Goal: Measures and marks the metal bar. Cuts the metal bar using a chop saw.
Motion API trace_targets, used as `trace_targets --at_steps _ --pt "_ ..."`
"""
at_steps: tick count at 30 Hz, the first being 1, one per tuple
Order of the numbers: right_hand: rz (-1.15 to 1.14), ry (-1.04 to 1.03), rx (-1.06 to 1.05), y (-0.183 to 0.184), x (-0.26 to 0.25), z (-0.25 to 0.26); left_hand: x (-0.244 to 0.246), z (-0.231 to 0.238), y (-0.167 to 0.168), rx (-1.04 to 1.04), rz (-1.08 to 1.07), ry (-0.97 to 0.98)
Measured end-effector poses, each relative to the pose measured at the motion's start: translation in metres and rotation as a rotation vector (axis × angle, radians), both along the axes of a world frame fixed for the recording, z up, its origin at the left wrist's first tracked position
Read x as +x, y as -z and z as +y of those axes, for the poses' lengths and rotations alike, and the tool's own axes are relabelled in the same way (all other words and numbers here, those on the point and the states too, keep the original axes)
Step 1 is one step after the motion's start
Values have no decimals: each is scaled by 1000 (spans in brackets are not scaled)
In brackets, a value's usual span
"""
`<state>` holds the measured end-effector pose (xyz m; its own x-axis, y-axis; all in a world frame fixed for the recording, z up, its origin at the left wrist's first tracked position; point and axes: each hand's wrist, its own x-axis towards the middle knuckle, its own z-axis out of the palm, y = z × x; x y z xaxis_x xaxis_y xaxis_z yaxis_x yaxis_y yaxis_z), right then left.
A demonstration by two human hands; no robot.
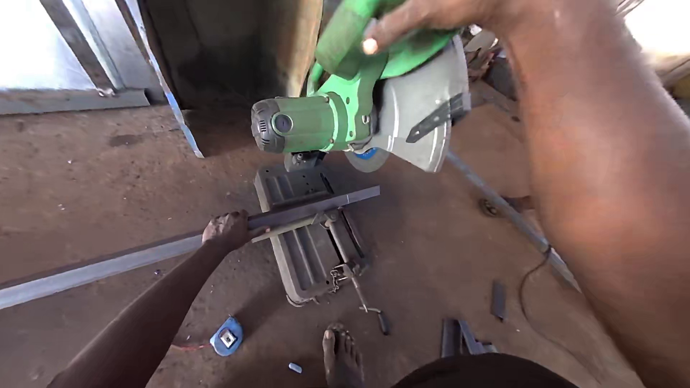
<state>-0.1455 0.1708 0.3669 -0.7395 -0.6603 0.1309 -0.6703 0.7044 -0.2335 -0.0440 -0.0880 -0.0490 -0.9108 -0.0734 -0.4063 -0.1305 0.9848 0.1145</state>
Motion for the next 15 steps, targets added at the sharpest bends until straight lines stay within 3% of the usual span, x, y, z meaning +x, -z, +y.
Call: trace_targets --at_steps 2,4,9,15 --pt "30 84 121 0 26 12 0 -2 -1 32 7 -5" --pt "13 -19 246 10 47 30 0 -3 1 61 15 -5" --pt "-261 -88 419 56 87 61 -1 -7 4 80 19 12" --pt "17 -290 311 109 105 90 -2 -11 11 100 36 17"
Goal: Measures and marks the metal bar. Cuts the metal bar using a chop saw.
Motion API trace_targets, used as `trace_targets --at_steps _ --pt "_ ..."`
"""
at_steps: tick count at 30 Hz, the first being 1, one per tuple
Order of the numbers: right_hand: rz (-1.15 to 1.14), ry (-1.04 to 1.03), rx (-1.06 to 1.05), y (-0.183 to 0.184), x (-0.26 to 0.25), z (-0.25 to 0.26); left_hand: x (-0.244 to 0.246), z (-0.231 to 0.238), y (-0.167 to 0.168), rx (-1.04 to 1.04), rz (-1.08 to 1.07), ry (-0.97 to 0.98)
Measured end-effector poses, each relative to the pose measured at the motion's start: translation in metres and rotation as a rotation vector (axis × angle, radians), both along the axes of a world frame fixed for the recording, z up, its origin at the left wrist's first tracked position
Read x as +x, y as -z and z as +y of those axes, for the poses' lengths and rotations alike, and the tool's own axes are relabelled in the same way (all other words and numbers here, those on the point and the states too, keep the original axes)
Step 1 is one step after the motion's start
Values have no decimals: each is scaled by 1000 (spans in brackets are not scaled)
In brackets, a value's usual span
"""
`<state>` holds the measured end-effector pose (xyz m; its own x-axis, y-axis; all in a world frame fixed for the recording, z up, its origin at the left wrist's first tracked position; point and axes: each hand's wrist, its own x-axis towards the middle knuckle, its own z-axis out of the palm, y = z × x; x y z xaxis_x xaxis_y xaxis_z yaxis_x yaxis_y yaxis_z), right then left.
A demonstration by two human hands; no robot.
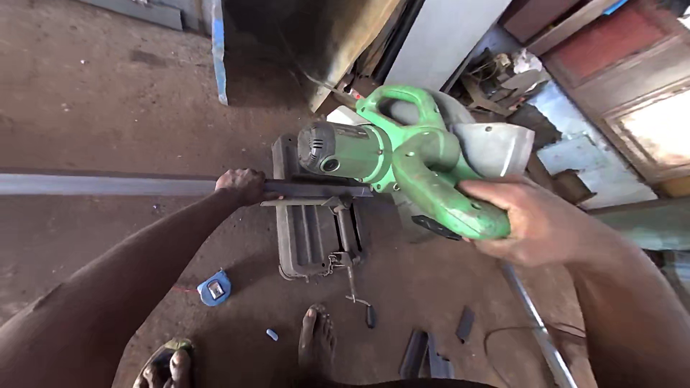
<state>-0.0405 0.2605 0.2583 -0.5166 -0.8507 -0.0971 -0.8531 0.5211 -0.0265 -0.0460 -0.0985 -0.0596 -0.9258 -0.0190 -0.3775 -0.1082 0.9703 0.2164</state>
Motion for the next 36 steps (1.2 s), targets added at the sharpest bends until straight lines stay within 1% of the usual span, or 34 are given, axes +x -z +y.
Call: trace_targets --at_steps 3,8,15,22,30,36 --pt "51 -4 -40 9 6 3 1 -3 1 12 22 9" --pt "110 61 -34 24 18 9 4 -10 0 27 33 -12" --pt "125 81 -69 43 31 13 5 -12 -2 28 11 -13" --pt "139 84 -49 43 31 11 5 -8 -6 35 11 -29" --pt "133 70 -36 42 30 15 5 -4 -12 97 -12 -45" --pt "150 96 -18 41 33 14 7 -4 -13 81 -3 -36"
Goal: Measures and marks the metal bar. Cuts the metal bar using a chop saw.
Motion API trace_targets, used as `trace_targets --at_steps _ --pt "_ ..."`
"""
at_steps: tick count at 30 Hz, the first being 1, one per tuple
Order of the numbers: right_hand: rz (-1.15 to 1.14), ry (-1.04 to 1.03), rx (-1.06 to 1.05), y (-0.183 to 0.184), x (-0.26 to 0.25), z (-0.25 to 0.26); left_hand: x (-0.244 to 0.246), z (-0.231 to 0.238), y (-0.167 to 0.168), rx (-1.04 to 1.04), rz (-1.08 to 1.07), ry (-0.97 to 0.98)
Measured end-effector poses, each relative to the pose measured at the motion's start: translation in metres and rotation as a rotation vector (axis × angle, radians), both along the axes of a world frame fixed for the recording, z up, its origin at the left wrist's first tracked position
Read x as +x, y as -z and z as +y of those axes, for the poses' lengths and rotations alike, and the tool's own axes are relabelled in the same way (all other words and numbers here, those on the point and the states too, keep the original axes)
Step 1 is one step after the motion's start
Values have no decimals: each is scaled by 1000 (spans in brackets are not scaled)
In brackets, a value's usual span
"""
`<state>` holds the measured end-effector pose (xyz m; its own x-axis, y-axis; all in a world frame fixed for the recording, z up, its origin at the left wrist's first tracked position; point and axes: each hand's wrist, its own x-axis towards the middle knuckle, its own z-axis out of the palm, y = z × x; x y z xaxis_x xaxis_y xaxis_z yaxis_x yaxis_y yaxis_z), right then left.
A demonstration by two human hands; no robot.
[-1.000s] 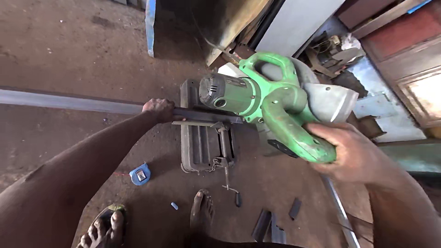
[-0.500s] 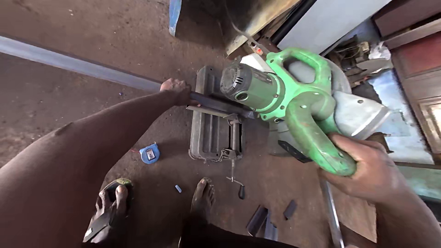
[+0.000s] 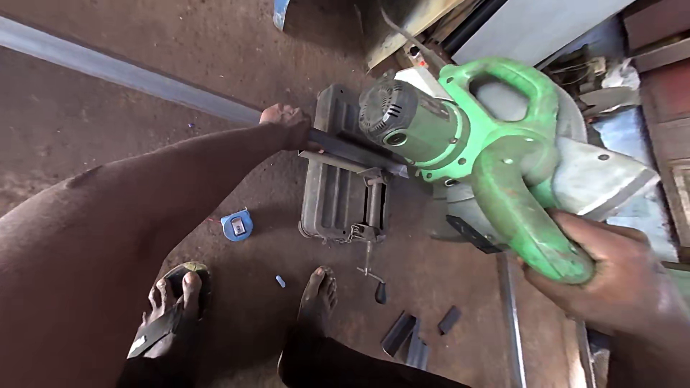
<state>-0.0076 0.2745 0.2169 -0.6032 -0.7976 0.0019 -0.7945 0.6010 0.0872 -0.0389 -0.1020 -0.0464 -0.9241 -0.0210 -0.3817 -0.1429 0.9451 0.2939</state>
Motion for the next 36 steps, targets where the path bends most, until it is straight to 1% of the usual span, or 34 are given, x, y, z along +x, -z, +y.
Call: trace_targets --at_steps 7,14,25,36 --pt "-15 11 -9 5 7 -3 0 0 5 -5 29 1" --pt "18 -4 -11 11 7 0 -1 0 4 -18 24 11" --pt "14 8 -26 11 4 6 0 -1 2 12 20 4" --pt "-17 5 -43 11 5 5 -1 1 3 -21 20 14"
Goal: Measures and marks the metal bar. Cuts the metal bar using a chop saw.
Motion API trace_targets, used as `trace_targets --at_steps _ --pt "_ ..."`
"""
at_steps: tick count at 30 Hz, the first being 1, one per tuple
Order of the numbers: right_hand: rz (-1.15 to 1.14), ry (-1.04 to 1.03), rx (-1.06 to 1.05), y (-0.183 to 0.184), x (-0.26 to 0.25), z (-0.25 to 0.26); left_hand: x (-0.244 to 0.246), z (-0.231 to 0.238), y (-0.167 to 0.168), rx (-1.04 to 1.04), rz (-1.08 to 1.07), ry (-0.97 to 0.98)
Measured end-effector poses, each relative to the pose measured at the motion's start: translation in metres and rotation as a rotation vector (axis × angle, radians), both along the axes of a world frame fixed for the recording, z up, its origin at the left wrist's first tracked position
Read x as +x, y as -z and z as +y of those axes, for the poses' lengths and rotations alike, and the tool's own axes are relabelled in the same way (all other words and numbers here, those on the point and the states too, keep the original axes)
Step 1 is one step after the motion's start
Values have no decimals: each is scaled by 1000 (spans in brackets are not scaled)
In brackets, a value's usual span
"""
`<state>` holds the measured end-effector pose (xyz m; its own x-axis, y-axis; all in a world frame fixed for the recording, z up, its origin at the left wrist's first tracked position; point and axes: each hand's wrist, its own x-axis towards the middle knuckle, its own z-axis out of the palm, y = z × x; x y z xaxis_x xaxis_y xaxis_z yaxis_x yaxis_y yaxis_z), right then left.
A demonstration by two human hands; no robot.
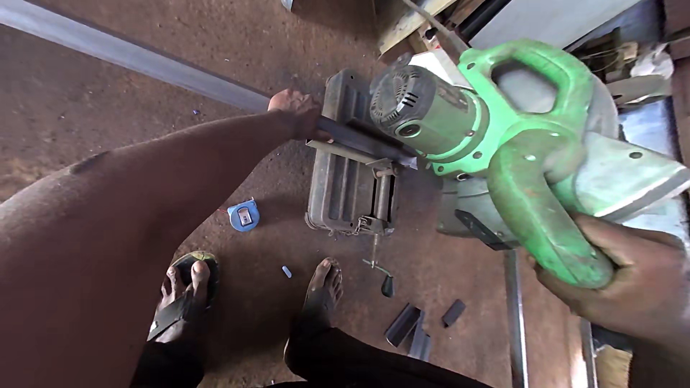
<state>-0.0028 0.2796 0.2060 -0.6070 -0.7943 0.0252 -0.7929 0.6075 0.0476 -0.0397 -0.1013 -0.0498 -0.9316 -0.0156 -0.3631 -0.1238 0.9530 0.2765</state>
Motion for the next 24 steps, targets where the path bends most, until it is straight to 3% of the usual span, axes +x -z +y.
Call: trace_targets --at_steps 24 --pt "60 -8 19 3 4 -5 2 -1 0 35 35 -6"
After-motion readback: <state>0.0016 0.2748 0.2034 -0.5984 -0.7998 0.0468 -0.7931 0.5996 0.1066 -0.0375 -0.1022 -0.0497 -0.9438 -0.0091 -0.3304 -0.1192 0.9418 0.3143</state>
